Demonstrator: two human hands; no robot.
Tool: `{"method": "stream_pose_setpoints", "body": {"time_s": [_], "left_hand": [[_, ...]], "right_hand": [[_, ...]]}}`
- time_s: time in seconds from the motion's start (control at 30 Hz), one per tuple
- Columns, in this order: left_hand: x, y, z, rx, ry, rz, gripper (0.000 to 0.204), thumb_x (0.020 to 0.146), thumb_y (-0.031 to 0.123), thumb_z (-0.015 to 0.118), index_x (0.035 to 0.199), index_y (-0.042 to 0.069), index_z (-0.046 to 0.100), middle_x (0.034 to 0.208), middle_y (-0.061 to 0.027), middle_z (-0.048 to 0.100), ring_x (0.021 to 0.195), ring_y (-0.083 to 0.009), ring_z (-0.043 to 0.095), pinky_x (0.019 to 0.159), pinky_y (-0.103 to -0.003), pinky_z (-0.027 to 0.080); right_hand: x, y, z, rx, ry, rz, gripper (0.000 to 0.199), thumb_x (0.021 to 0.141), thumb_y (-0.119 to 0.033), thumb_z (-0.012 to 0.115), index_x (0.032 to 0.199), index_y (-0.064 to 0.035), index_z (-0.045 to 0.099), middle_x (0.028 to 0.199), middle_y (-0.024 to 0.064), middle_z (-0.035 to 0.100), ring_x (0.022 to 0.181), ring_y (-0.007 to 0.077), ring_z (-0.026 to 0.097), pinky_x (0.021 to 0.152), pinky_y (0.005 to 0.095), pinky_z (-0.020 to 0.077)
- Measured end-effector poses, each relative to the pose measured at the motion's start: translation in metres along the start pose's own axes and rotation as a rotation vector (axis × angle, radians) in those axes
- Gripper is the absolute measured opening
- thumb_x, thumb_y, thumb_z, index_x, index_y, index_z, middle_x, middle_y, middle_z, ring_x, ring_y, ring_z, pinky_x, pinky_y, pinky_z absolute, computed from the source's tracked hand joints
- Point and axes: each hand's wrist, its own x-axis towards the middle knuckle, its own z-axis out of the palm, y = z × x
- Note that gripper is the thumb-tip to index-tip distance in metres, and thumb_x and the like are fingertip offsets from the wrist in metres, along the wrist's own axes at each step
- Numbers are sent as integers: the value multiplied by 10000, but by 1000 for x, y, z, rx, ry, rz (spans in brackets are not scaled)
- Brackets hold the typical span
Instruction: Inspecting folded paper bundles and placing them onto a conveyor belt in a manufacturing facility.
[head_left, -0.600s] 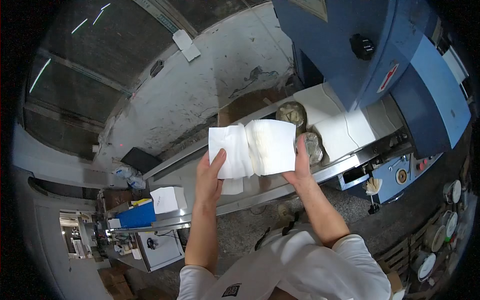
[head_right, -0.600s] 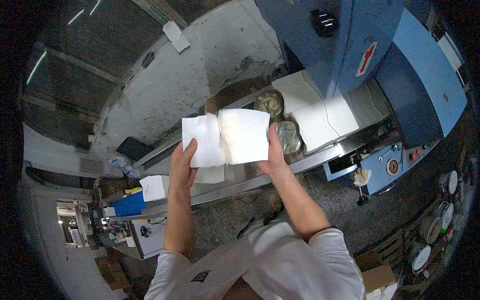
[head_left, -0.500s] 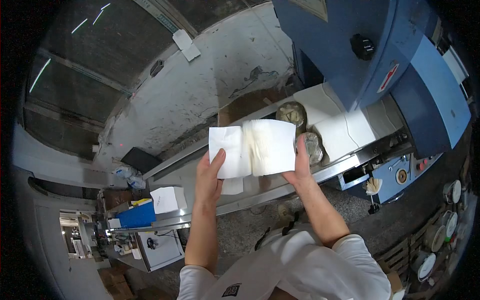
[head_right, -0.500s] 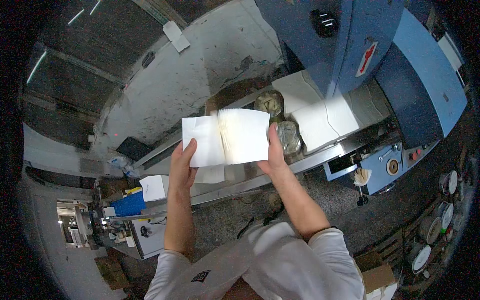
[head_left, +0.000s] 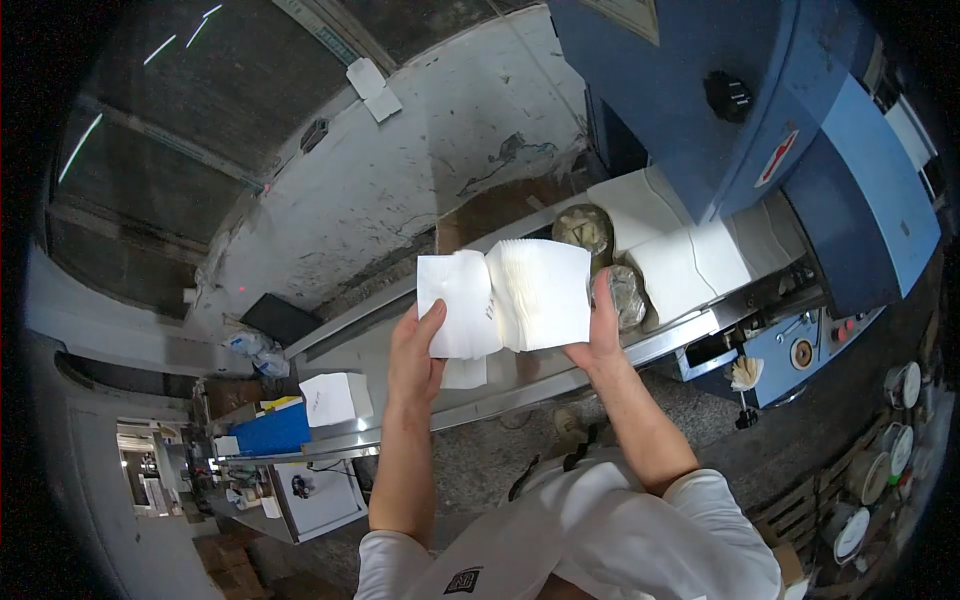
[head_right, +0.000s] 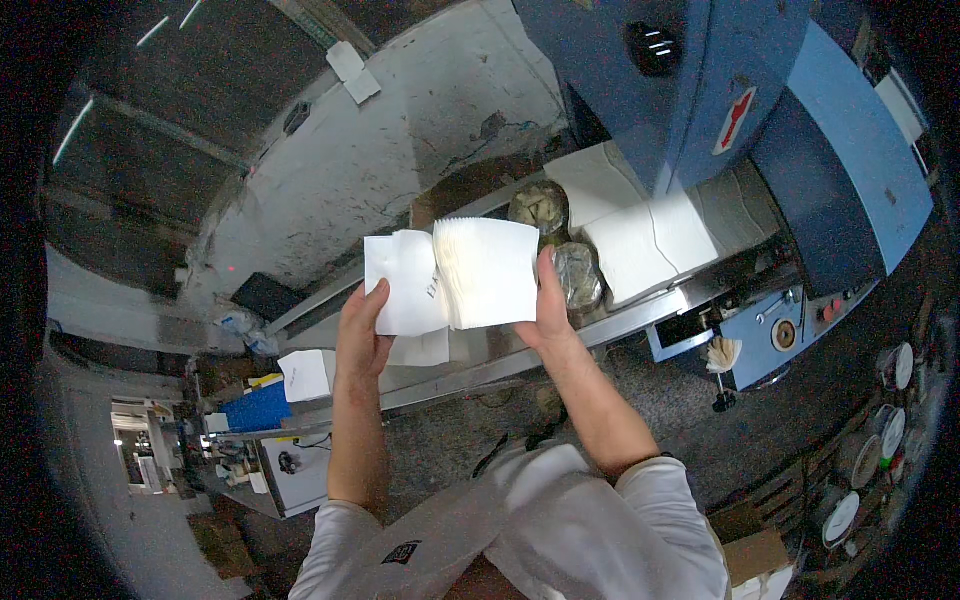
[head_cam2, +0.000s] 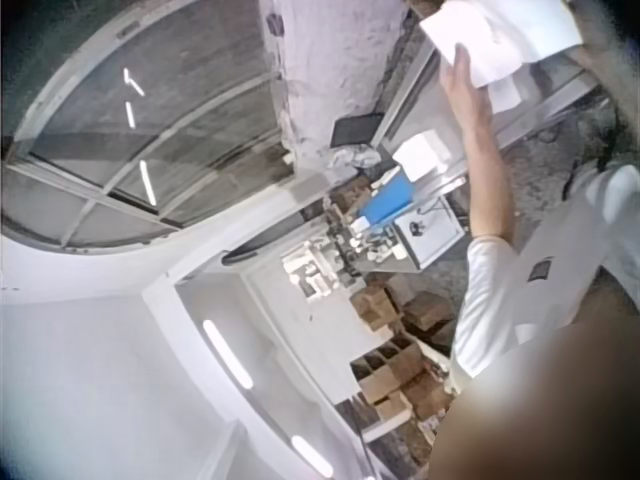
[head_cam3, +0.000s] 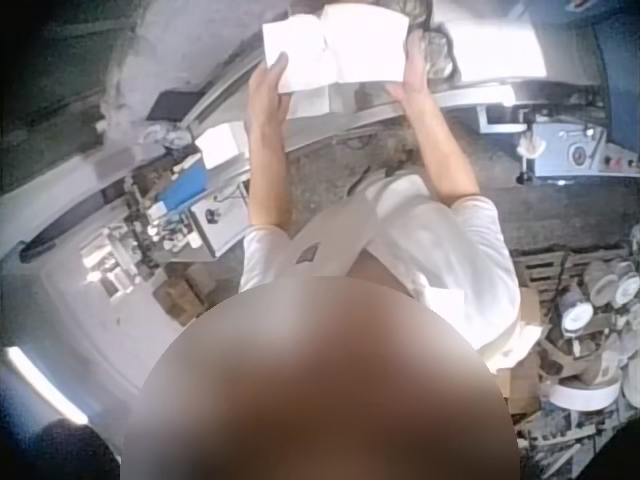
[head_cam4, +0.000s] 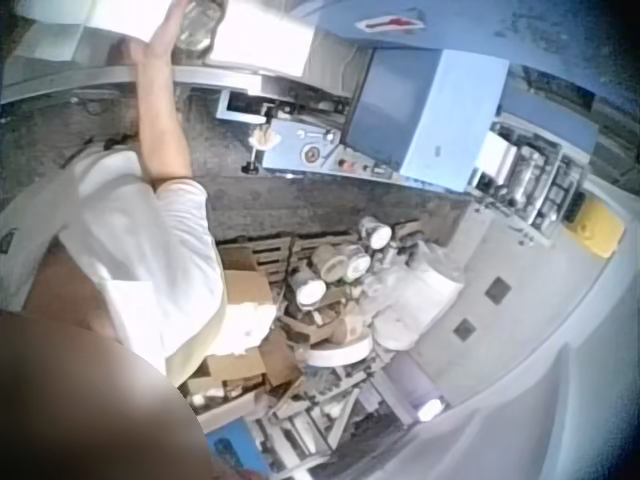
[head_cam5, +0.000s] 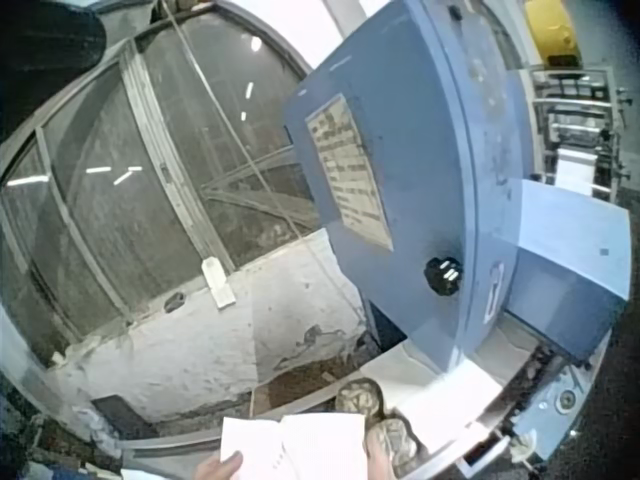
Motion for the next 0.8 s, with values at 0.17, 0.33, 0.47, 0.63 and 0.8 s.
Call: {"method": "stream_pose_setpoints", "body": {"time_s": [0.17,0.33,0.47,0.63,0.8], "left_hand": [[-1,-1,-2,-10,1,-4,454,935,228,572,1284,-49,486,1179,-141,620,1033,-212,634,884,-337,507],[-2,0,-1,-8,12,-8,460,935,228,567,1286,-57,484,1180,-150,619,1035,-219,633,889,-339,506],[-5,3,0,-7,13,-15,460,937,233,562,1284,-60,487,1182,-153,616,1037,-218,632,894,-338,505],[-8,6,4,-7,13,-11,459,940,227,555,1283,-68,483,1184,-154,612,1031,-210,630,883,-324,506],[-9,8,6,-11,12,-12,456,944,229,545,1279,-73,483,1179,-154,614,1024,-209,631,871,-317,507]], "right_hand": [[0,1,0,-1,16,6,843,918,-688,279,1452,-36,302,1446,146,406,1315,312,416,1102,454,315],[-2,0,-2,61,4,29,796,941,-652,268,1447,-39,309,1431,138,423,1308,299,425,1096,437,324],[-4,-1,4,104,15,50,767,957,-631,257,1447,-44,309,1425,132,431,1304,294,429,1094,432,324],[-5,0,1,145,9,74,790,942,-653,270,1450,-48,308,1431,129,425,1310,298,420,1099,447,312],[-5,1,2,158,12,81,800,935,-663,278,1450,-51,309,1434,127,423,1314,300,413,1103,450,304]]}}
